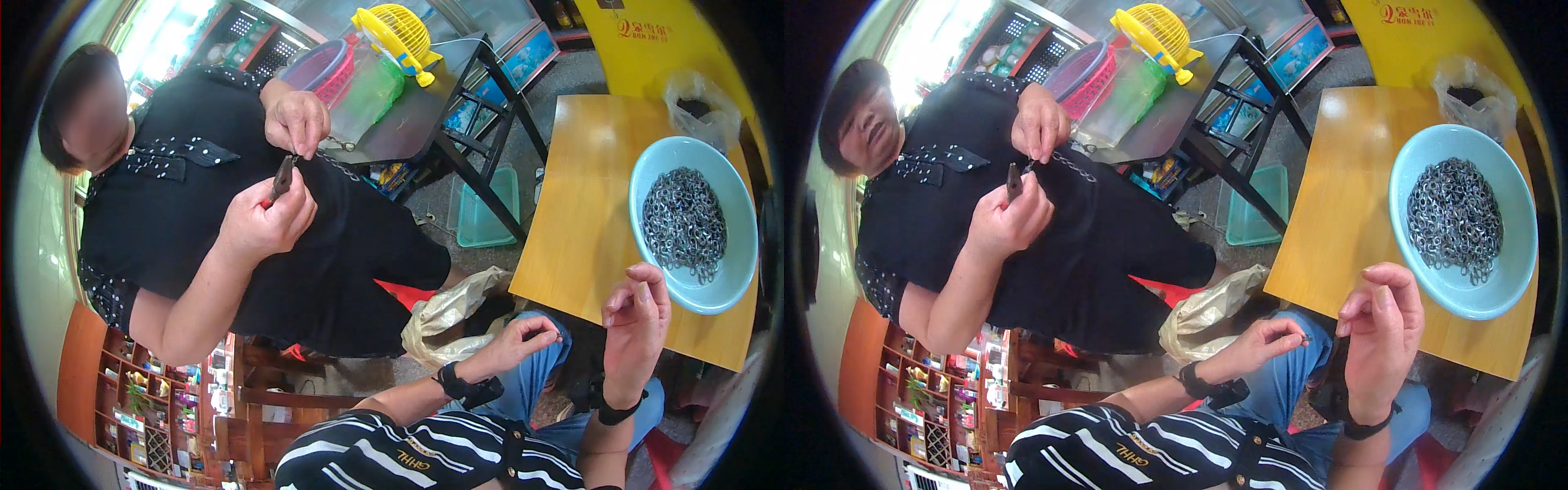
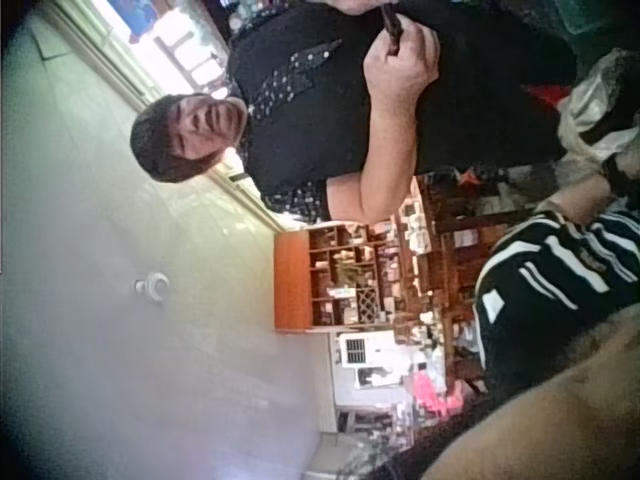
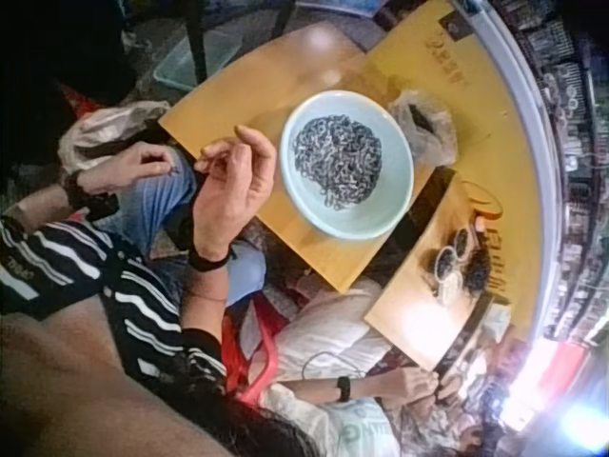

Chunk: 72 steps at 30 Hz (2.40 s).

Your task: Assembling small metal link components by hand and using pliers.

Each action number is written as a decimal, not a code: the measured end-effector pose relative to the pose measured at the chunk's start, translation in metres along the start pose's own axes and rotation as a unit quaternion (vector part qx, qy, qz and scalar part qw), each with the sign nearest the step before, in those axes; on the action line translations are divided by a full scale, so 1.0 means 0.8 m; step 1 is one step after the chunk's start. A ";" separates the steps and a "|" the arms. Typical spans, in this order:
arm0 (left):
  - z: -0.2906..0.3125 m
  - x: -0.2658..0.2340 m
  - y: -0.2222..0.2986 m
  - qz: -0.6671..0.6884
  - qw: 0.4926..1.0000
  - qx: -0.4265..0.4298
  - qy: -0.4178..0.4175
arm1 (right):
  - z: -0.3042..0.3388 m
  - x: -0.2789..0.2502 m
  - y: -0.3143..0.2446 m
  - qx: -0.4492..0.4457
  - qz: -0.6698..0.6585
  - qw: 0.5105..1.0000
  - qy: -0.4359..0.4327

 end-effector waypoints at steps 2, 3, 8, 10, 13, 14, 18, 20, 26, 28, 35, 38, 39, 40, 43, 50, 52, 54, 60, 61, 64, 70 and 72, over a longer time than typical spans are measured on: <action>0.000 0.001 -0.001 0.002 1.000 0.009 -0.002 | 0.001 0.001 -0.003 -0.001 -0.010 1.000 0.005; 0.000 0.001 -0.003 0.001 1.000 0.009 -0.002 | 0.001 0.001 -0.005 -0.004 -0.010 1.000 0.004; -0.001 0.002 -0.007 0.010 1.000 0.018 0.004 | 0.003 -0.003 -0.007 -0.009 -0.010 1.000 0.022; -0.001 0.001 -0.008 0.003 1.000 0.020 0.006 | 0.002 -0.004 -0.007 -0.019 -0.012 1.000 -0.001; -0.002 0.001 -0.009 -0.002 1.000 0.024 0.002 | 0.002 -0.004 -0.006 -0.020 -0.006 1.000 0.020; -0.002 0.001 -0.009 -0.001 1.000 0.027 -0.004 | 0.002 -0.003 -0.006 -0.019 -0.007 1.000 0.018; -0.004 -0.002 -0.010 0.025 0.999 0.022 0.009 | -0.002 -0.003 -0.002 -0.018 -0.003 1.000 0.020; -0.004 -0.001 -0.008 0.007 1.000 0.025 -0.002 | -0.001 -0.004 -0.006 -0.023 -0.002 0.999 0.023; -0.005 -0.001 0.000 -0.005 0.999 0.038 0.007 | -0.004 -0.005 -0.007 -0.025 0.006 0.999 0.026; -0.005 -0.002 -0.001 -0.008 0.999 0.040 0.007 | -0.004 -0.006 -0.007 -0.026 0.006 0.999 0.033; -0.001 -0.003 0.000 -0.008 0.999 0.043 0.016 | -0.003 -0.002 -0.008 -0.039 0.017 0.999 0.033; 0.004 -0.002 0.010 0.003 0.999 0.042 0.018 | -0.002 0.000 -0.008 -0.039 0.017 0.999 0.025; 0.004 -0.002 0.008 0.004 0.999 0.045 0.019 | -0.001 0.001 -0.008 -0.039 0.016 0.999 0.024; 0.005 -0.003 0.005 0.003 0.999 0.048 0.006 | -0.001 0.002 -0.008 -0.039 0.015 0.999 0.022; 0.006 0.000 -0.004 0.012 0.998 0.056 -0.004 | 0.002 0.004 -0.007 -0.046 0.016 0.999 0.023; 0.012 0.000 0.008 0.019 0.995 0.093 0.028 | 0.008 0.013 -0.009 -0.056 0.033 0.998 0.006; 0.014 -0.001 0.008 0.005 0.995 0.094 0.027 | 0.010 0.014 -0.008 -0.061 0.040 0.997 0.006; 0.016 -0.001 0.007 -0.010 0.995 0.096 0.026 | 0.014 0.018 -0.009 -0.060 0.037 0.997 0.008; 0.020 0.002 0.011 -0.013 0.994 0.103 0.026 | 0.018 0.018 -0.011 -0.062 0.040 0.997 0.012; 0.019 0.003 0.008 -0.003 0.994 0.102 0.024 | 0.018 0.018 -0.011 -0.059 0.040 0.997 0.020; 0.018 0.005 0.005 0.013 0.995 0.100 0.019 | 0.019 0.020 -0.012 -0.061 0.049 0.997 0.022; 0.017 0.007 0.006 0.019 0.995 0.099 0.008 | 0.019 0.019 -0.014 -0.065 0.036 0.997 0.005; 0.017 0.007 0.007 0.019 0.995 0.097 0.007 | 0.018 0.020 -0.014 -0.065 0.035 0.997 0.003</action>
Point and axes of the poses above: each hand's wrist, its own z-axis away from the middle knuckle, its own x-axis out of the palm, y = z × x, the point moved 5 cm from there along -z, towards the middle knuckle, and after that the axes turned 4 degrees about -z, right-handed, at the moved point
